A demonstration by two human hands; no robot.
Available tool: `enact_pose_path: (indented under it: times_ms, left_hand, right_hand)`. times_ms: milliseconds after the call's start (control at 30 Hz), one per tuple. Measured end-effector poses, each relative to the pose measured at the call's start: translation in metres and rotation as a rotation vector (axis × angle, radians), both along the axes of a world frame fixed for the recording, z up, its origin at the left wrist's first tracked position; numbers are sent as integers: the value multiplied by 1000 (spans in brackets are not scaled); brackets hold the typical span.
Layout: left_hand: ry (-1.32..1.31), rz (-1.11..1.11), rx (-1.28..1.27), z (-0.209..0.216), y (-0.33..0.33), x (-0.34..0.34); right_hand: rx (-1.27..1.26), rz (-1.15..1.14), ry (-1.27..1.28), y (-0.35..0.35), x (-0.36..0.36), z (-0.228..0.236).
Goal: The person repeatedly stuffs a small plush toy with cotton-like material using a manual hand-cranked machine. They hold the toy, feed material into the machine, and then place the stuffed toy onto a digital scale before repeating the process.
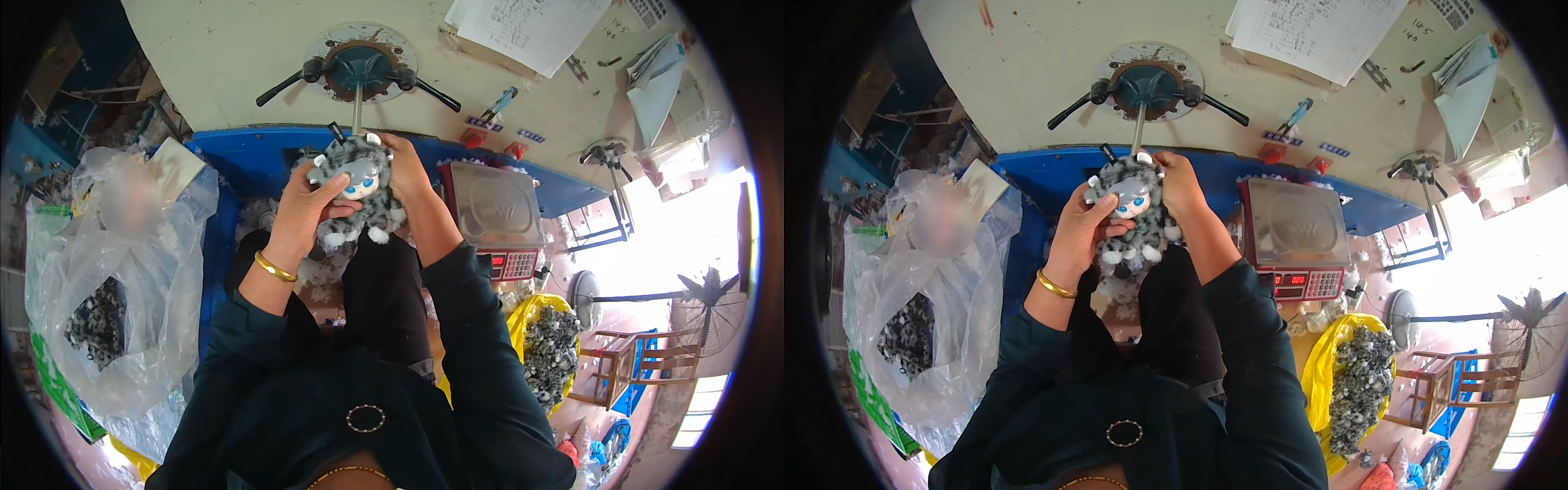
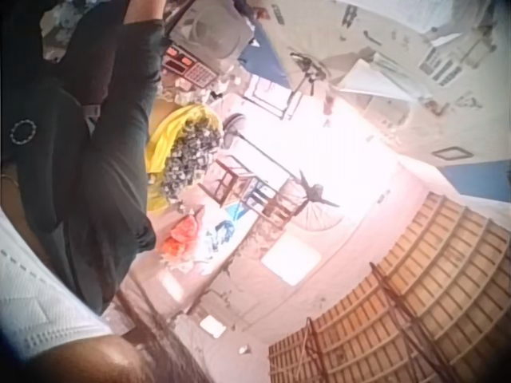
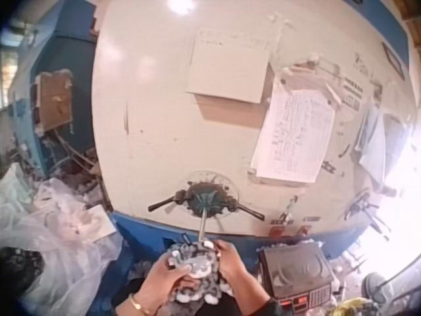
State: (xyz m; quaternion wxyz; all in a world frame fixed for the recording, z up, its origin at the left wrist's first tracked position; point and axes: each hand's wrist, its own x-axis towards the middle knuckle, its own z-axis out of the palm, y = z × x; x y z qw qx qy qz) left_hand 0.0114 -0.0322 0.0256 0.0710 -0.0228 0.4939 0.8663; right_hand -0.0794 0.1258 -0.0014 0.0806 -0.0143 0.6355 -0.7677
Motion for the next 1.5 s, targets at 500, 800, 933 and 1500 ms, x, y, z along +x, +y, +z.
enact_pose_path:
  times_ms: [500, 800, 933, 1500]
  left_hand:
    - [30, 32, -118, -15, 2, 1]
    - [22, -4, -140, -20, -27, -3]
    - [2, -76, -114, -15, 3, -8]
    - [11, -91, -60, -8, -9, -5]
  right_hand:
    - [-8, 70, 351, -9, 55, 9]
    - [77, 1, 531, -34, 67, -13]
    - [114, 143, 354, 9, 49, 4]
    - [366, 44, 404, -11, 65, 32]
